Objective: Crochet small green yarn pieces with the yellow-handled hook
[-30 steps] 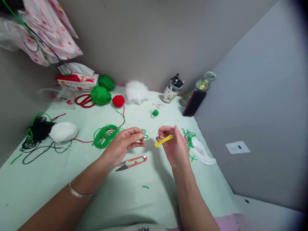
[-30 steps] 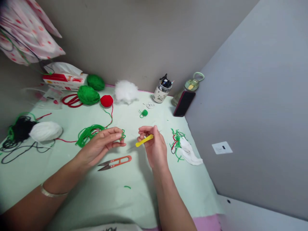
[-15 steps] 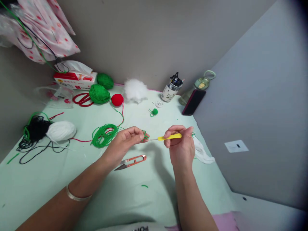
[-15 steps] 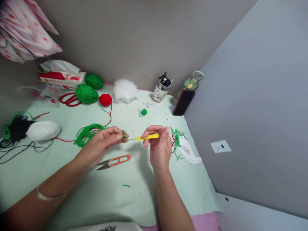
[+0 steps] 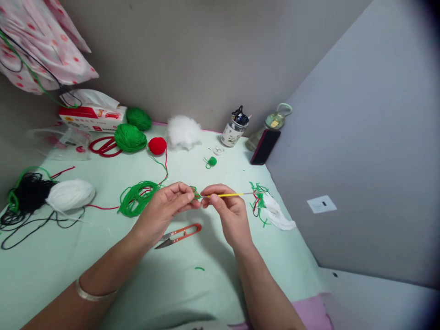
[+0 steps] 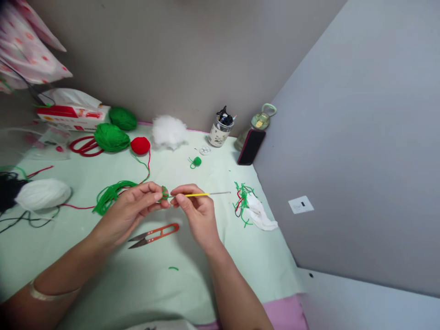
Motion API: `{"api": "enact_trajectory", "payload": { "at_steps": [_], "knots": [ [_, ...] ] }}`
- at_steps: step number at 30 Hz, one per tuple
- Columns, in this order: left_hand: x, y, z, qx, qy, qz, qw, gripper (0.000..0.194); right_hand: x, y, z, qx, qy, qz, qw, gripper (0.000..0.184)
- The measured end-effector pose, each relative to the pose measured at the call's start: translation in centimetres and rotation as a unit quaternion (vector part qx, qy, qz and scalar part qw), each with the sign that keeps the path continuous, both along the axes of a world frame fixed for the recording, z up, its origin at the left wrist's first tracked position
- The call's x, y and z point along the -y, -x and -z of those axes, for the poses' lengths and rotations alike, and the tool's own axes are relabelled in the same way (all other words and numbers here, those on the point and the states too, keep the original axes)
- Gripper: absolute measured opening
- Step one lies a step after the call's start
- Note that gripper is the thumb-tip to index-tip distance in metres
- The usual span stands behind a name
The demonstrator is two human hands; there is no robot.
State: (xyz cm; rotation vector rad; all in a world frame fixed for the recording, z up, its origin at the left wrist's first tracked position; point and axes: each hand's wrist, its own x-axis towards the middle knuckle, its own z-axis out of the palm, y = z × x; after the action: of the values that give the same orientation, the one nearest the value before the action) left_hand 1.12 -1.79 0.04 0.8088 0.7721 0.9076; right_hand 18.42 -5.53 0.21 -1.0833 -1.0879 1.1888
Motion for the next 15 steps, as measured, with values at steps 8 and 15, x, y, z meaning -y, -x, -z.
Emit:
{"api": "enact_trajectory", "payload": {
  "at_steps": [8, 15],
  "knots": [
    [-0.07, -0.02, -0.3, -0.019, 0.012, -0.021, 1.0, 0.023, -0.3, -0.09, 0.08, -0.053, 0.008, 0.028, 0.998, 0.02],
    [0.12, 0.01, 0.14, -0.044, -0.043, -0.065, 0.996, 0.017, 0.53, 0.03, -0.33, -0.071, -0.043, 0.074, 0.994, 0.015]
  ]
}}
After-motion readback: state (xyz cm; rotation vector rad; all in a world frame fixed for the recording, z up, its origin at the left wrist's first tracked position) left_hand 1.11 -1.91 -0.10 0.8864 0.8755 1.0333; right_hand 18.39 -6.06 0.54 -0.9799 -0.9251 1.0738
